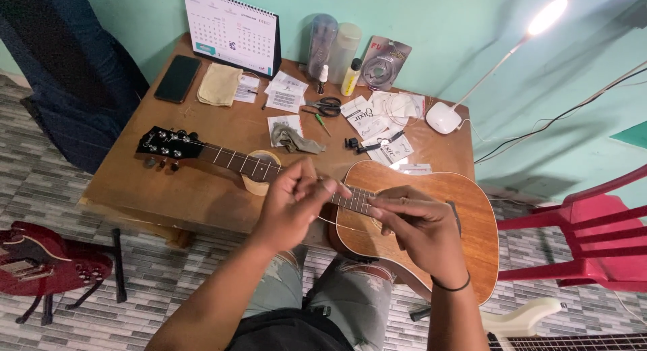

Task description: The person replaces a guitar string on an acoustic guitar resting on their lap. They thread the string through the bridge, pull it along the fretboard, and wind it onto the tuning peg. They use a small green tool to adjust the string at the bridge and pluck the string to check tension.

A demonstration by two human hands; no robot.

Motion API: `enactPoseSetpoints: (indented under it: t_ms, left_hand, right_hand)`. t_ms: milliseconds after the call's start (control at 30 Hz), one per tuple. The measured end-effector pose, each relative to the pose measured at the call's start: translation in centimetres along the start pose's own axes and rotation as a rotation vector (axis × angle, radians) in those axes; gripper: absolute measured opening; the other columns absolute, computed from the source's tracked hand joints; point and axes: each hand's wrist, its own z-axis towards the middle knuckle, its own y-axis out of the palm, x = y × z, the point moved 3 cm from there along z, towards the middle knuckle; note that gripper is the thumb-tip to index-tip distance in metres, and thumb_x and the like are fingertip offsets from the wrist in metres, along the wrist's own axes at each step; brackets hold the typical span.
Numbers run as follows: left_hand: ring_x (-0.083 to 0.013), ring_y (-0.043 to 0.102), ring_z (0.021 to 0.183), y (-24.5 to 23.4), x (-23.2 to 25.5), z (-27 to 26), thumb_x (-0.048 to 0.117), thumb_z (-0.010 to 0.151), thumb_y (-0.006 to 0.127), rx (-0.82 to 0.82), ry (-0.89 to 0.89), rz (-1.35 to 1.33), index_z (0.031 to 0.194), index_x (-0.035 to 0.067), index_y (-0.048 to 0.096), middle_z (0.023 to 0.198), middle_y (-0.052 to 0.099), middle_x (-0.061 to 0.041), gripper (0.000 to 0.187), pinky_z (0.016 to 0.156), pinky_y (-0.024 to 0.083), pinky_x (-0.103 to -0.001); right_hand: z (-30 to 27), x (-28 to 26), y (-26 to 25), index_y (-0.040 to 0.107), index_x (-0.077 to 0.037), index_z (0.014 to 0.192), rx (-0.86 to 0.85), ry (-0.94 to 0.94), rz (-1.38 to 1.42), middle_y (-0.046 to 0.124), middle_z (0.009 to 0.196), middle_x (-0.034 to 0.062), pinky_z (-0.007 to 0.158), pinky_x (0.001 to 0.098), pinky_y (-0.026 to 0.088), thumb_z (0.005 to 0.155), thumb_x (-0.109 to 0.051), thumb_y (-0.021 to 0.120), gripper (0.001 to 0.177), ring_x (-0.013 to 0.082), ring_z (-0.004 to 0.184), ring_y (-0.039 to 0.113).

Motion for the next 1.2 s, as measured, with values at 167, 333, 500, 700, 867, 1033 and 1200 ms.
enactPoseSetpoints:
  t_ms: [167,333,500,700,867,1033,1200]
  left_hand:
    - [-0.0057,0.043,0.049,1.4,0.8,-0.5,0.014,0.099,0.067,-0.131,0.085,0.155,0.073,0.018,0.04,0.066,0.066,-0.012,0.037,0.049,0.039,-0.02]
    - [-0.0264,0.074,0.11,1.3,0.2,-1.4,0.018,0.104,0.056,-0.313,0.063,0.276,0.079,0.015,0.03,0.108,0.075,-0.018,0.035,0.085,0.056,-0.035]
    - [-0.0295,0.077,0.111,0.0,-0.9,-1.1,0.018,0.106,0.055,-0.169,-0.043,0.125,0.08,0.017,0.029,0.071,0.047,0.001,0.036,0.085,0.046,-0.027]
    - [-0.0297,0.077,0.108,-0.2,-0.2,-1.2,0.018,0.104,0.058,-0.193,0.038,0.097,0.079,0.017,0.029,0.077,0.064,-0.008,0.039,0.084,0.053,-0.032]
    - [-0.005,0.032,0.054,0.6,2.2,-0.4,0.014,0.099,0.066,-0.046,0.135,0.108,0.071,0.019,0.03,0.052,0.032,0.003,0.046,0.05,0.025,-0.022]
    - [-0.0027,0.036,0.045,-0.8,1.3,0.1,0.016,0.101,0.064,0.056,0.054,-0.057,0.074,0.019,0.031,0.049,0.043,0.0,0.042,0.043,0.027,-0.017]
    - [-0.0041,0.029,0.035,-1.1,1.3,0.8,0.013,0.102,0.06,0.064,-0.007,-0.19,0.078,0.018,0.03,0.042,0.036,-0.002,0.04,0.035,0.024,-0.018]
  right_hand:
    - [-0.2,1.6,-0.1,0.083,-0.005,0.092,0.196,-0.026,-0.132,0.071,0.069,0.0184,0.028,0.0224,0.045,0.078,0.002,0.083,0.015,0.0177,0.04,0.064]
    - [-1.4,-0.9,1.3,0.08,-0.01,0.11,0.272,-0.325,-0.579,0.069,0.082,0.0027,0.054,0.0232,0.045,0.092,0.002,0.076,0.021,0.0096,0.059,0.061]
    - [-1.4,-0.2,1.5,0.055,-0.005,0.082,0.363,-0.152,0.013,0.06,0.058,0.0136,0.035,0.0196,0.042,0.085,0.0,0.078,0.023,0.0145,0.037,0.055]
    - [-0.7,4.0,0.0,0.063,-0.006,0.107,0.372,0.004,0.308,0.067,0.075,0.0072,0.036,0.0256,0.038,0.085,0.0,0.076,0.026,0.0158,0.041,0.053]
    - [-0.7,6.1,-0.3,0.071,0.004,0.104,0.308,0.013,0.396,0.061,0.067,0.0134,0.029,0.0213,0.04,0.081,0.008,0.074,0.024,0.0128,0.036,0.055]
    - [-0.6,8.8,-1.7,0.065,0.019,0.11,-0.077,-0.088,0.724,0.068,0.095,0.0412,0.048,0.0346,0.065,0.065,0.011,0.085,0.05,0.039,0.071,0.077]
    - [-0.5,6.7,-0.4,0.073,0.017,0.084,-0.224,-0.131,0.655,0.066,0.083,0.042,0.042,0.0364,0.064,0.072,0.01,0.084,0.018,0.0391,0.063,0.075]
